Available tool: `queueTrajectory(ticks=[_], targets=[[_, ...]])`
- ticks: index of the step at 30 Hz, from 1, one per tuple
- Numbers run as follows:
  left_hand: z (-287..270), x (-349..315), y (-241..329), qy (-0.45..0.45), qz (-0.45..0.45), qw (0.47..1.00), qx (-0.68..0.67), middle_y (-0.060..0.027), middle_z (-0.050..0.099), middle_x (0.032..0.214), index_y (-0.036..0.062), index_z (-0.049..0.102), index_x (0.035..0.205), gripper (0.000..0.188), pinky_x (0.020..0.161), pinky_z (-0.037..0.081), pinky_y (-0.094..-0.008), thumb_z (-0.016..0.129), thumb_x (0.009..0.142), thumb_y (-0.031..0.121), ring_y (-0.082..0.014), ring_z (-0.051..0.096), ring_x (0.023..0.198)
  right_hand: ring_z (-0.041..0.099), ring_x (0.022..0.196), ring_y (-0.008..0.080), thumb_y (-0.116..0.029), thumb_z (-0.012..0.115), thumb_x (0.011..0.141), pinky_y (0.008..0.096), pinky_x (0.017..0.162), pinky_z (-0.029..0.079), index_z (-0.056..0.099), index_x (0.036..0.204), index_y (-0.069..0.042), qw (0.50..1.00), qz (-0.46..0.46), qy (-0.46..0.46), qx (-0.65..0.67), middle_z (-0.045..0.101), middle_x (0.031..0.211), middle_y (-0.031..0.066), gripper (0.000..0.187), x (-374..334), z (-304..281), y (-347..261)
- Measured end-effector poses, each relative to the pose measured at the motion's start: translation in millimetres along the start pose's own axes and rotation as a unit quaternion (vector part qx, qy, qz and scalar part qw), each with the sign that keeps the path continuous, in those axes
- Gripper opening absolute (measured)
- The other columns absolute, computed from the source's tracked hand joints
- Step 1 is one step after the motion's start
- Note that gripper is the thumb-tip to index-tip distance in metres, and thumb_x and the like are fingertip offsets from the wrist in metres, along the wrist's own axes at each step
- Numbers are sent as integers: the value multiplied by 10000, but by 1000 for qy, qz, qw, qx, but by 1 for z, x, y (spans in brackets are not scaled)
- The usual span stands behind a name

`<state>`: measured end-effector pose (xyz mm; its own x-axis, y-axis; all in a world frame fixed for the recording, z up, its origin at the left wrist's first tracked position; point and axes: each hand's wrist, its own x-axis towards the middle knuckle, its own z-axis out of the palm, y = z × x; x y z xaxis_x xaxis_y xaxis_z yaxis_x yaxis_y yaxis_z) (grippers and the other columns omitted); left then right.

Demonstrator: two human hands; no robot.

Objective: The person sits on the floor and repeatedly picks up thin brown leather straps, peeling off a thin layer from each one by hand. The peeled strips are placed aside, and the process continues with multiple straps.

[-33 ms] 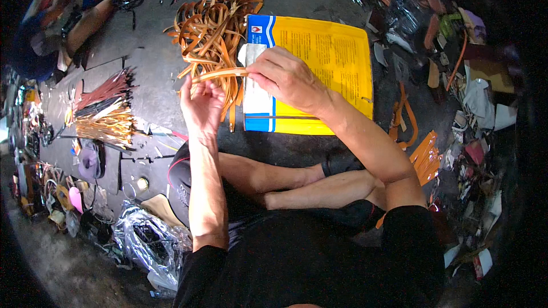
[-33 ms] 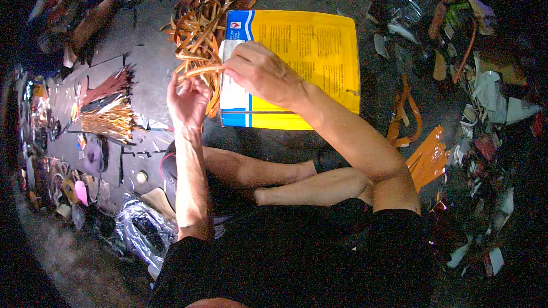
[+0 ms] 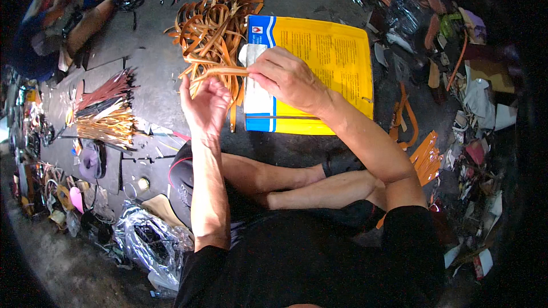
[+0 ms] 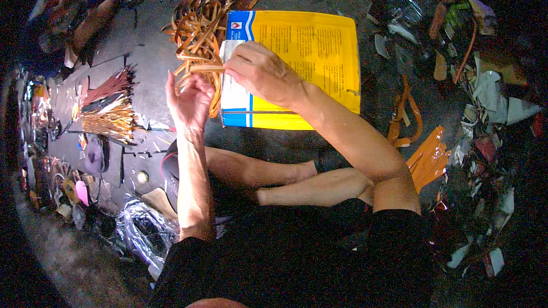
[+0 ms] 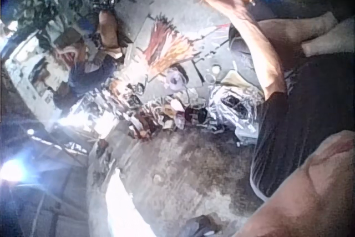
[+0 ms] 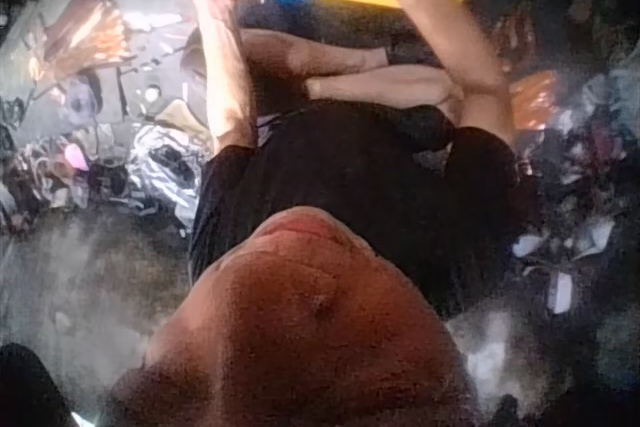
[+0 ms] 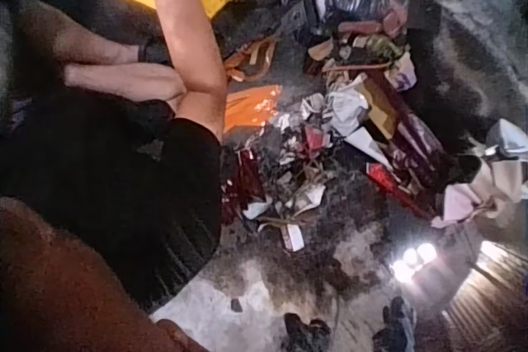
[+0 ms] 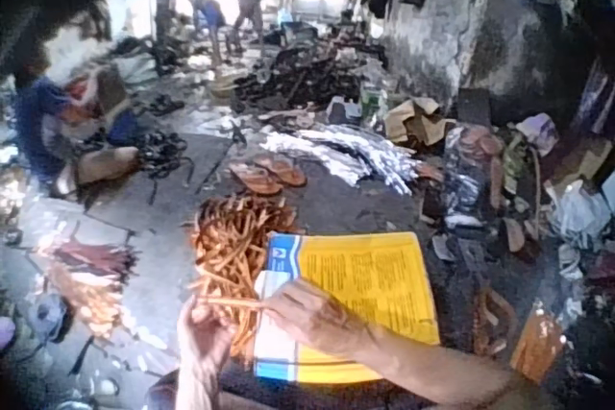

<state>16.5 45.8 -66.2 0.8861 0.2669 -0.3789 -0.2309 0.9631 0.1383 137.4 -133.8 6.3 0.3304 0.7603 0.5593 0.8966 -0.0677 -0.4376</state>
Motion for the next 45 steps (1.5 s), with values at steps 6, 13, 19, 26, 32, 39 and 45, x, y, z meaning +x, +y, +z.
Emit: queueTrajectory(ticks=[6,13,19,26,32,39,45], targets=[[53,-8,-35,6,79,913,400,17,598,825,21,647,1043,359,694,431,-213,608,959,368,-71,524,730,619,793,271,-21,712,775,358,706,514,647,858,-16,1000,-14,-5,-16,611,839,86,106,4,-3,7],[59,-11,-42,63,200,747,631,13,603,761,6,641,886,194,559,406,-222,695,906,191,-50,498,648,598,854,291,-125,699,807,393,749,497,642,920,-13,978,192,-41,67,593,883,107,168,4,-14,-11],[48,-7,-51,41,201,793,573,-40,660,909,7,638,997,202,723,457,-226,649,937,199,-82,575,838,540,1022,260,-210,640,839,410,856,426,577,1159,24,962,126,-70,-230,570,1056,108,402,-17,4,-54],[43,-8,0,6,114,901,419,-30,666,971,58,648,1044,242,809,488,-236,612,954,280,-111,617,899,545,1100,307,-281,619,905,437,971,404,555,1245,-39,990,128,-3,-59,578,1153,133,422,-42,-18,-41],[96,9,37,-19,238,856,459,-176,592,1265,-41,522,1277,471,1036,439,-329,542,995,336,-224,578,1171,672,823,194,-159,630,921,320,722,527,699,1011,-46,912,293,255,-130,696,938,103,160,-116,-168,-8],[32,-23,17,48,235,776,584,-129,609,1261,36,500,1370,448,940,415,-303,531,994,277,-159,588,1065,325,1360,416,-202,566,943,561,1091,301,633,1139,-83,712,573,-220,-340,392,1454,186,239,-360,-210,77],[75,-47,-33,21,301,650,697,-99,604,1274,50,561,1322,413,954,433,-313,533,981,281,-194,588,1131,611,1039,330,-255,556,966,441,961,445,600,1094,-44,778,583,195,-126,638,1088,168,250,-315,-243,64]])
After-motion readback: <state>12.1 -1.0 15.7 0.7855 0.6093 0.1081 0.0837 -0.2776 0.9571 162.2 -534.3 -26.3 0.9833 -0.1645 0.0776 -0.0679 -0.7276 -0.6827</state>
